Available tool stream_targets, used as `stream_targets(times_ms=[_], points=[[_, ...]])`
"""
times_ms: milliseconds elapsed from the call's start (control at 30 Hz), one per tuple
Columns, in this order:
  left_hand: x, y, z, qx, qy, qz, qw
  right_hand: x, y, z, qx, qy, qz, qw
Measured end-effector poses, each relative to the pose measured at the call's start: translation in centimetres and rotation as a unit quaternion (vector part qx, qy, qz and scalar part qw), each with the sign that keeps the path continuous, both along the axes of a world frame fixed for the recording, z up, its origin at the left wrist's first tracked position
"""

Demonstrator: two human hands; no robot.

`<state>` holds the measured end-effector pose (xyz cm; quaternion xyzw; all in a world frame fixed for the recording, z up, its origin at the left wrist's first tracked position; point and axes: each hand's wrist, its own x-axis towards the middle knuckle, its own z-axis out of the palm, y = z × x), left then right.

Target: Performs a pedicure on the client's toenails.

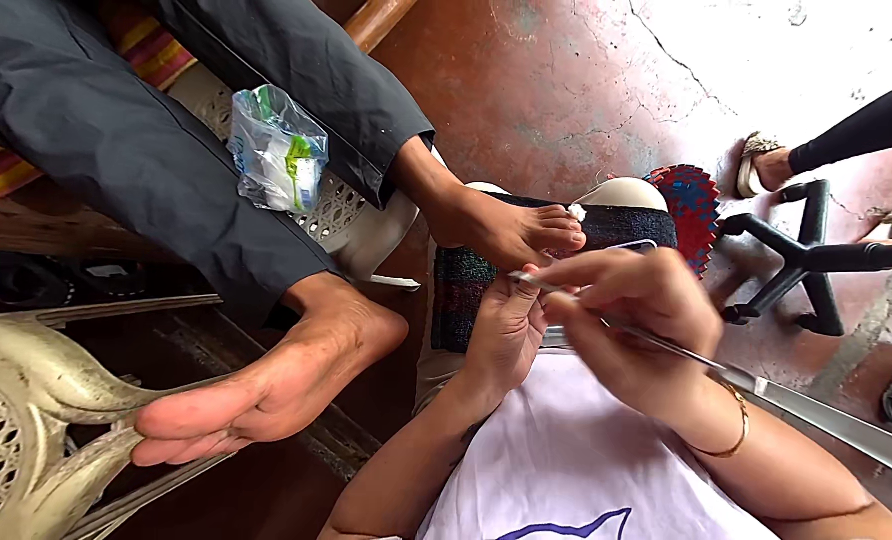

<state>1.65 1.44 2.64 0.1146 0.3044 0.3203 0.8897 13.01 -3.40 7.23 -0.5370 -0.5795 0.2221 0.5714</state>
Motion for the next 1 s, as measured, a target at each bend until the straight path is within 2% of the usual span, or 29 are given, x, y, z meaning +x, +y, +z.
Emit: stream_targets(times_ms=[67, 100, 233, 267, 300, 367, 467, 533, 567, 667, 767, 867, 933, 1000], points=[[-0.2, -0.2, 0.1, 0.006, 0.025, -0.003, 1.0, -0.4, 2.4, -0.7, -0.02, -0.001, 0.06, 0.998], [-0.1, -0.2, -0.2, 0.007, 0.015, -0.003, 1.0, -0.2, 3.6, -1.0, -0.013, -0.021, 0.053, 0.998], [-0.1, 0.3, -0.5, -0.031, -0.03, -0.002, 0.999, 3.1, 4.4, 1.8, 0.081, -0.073, -0.026, 0.994], [-0.3, 0.3, -0.4, -0.049, -0.042, -0.009, 0.998, 4.0, 3.6, 2.6, 0.075, -0.087, -0.056, 0.992], [-0.5, 0.4, -0.4, -0.066, -0.062, -0.017, 0.996, 4.6, 2.4, 3.4, 0.028, -0.109, -0.094, 0.989], [-0.6, 0.6, -0.6, -0.084, -0.106, -0.032, 0.99, 5.6, -0.2, 4.0, -0.169, -0.19, -0.146, 0.956], [-0.4, 0.7, -0.7, -0.063, -0.095, -0.035, 0.993, 5.7, -2.2, 1.8, -0.453, -0.295, -0.082, 0.837], [-0.3, 0.8, -0.7, -0.057, -0.076, -0.034, 0.995, 4.9, -2.5, -1.1, -0.533, -0.348, -0.021, 0.771], [-0.3, 0.9, -0.7, -0.057, -0.071, -0.035, 0.995, 4.4, -2.5, -2.5, -0.539, -0.359, -0.007, 0.762], [-0.3, 0.9, -0.6, -0.053, -0.041, -0.035, 0.997, 2.9, -2.1, -5.8, -0.48, -0.359, -0.003, 0.801], [-0.4, 1.1, -0.8, -0.038, -0.018, -0.034, 0.999, 1.3, -0.4, -7.2, -0.517, -0.355, 0.029, 0.778], [-0.6, 1.6, -0.6, -0.019, 0.014, -0.06, 0.998, 0.6, 0.9, -7.0, -0.579, -0.342, 0.066, 0.737], [-0.8, 2.0, -0.5, -0.01, 0.047, -0.085, 0.995, 1.0, 1.1, -6.2, -0.584, -0.34, 0.063, 0.734], [-0.8, 2.3, -0.5, -0.009, 0.06, -0.097, 0.993, 1.7, 0.8, -4.4, -0.563, -0.345, 0.018, 0.751]])
